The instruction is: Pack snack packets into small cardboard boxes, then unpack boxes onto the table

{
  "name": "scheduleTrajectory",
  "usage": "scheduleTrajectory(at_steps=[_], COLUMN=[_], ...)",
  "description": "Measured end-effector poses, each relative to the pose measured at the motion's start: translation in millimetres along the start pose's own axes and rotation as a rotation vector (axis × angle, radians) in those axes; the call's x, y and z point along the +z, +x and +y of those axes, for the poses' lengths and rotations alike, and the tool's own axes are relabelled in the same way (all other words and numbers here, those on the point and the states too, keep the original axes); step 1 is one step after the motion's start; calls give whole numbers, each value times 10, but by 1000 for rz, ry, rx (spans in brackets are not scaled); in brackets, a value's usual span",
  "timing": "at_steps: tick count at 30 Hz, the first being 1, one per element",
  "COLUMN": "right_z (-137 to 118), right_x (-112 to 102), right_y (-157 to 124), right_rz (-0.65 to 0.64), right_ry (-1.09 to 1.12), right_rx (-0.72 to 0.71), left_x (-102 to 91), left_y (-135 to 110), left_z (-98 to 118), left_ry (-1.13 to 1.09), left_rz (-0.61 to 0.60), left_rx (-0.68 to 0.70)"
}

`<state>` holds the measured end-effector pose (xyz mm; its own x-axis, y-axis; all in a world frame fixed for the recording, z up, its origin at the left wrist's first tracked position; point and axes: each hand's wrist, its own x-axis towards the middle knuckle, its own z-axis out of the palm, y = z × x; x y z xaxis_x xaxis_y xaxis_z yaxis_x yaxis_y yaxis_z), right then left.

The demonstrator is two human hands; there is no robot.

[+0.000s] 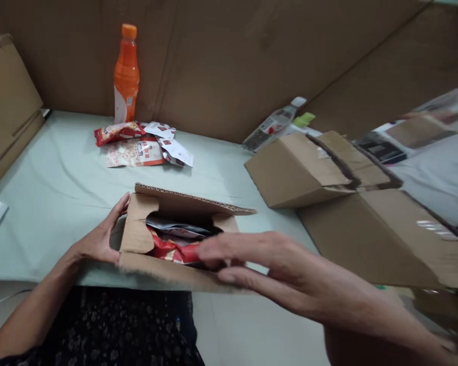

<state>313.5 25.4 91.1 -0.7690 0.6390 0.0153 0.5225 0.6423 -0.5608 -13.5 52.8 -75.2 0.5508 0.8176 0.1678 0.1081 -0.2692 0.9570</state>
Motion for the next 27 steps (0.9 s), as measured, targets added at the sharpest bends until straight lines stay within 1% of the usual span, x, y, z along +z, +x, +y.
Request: scheduleTrajectory(at_steps=[2,3,4,5,8,9,10,11,14,16,18,21,23,27], right_z=[62,92,120,147,217,238,259,279,328,344,349,351,350,328], right_x=[27,48,73,101,197,235,274,314,415,437,412,328,285,264], right_y=[99,167,245,330,570,627,667,688,649,566,469,352,320,273], right_rz=[16,0,-42,-110,-345,-386,-397,-380,-255,-186,-105,88,200,342], right_ry=[-109,-165,-210,-241,-288,-294,-293,-288,-286,-294,-281,-231,-208,-208], right_rx=[20,37,54,77,160,182,194,193,194,202,184,91,21,-70], left_x=[-7,-10,-13,-14,-8,-4,1,6,22,29,32,21,9,9], left_y=[4,6,6,5,-3,-7,-10,-13,-17,-16,-11,-2,-2,-17], left_z=[-26,-28,-26,-22,-17,-20,-23,-27,-21,0,26,48,40,-25], left_ry=[-4,-3,-2,0,28,45,59,68,40,11,3,3,-9,-29], left_rz=[-14,-20,-20,-17,-10,-8,-5,0,3,12,37,59,50,39], left_rx=[17,23,25,21,2,1,2,3,-7,-17,-25,-1,30,46])
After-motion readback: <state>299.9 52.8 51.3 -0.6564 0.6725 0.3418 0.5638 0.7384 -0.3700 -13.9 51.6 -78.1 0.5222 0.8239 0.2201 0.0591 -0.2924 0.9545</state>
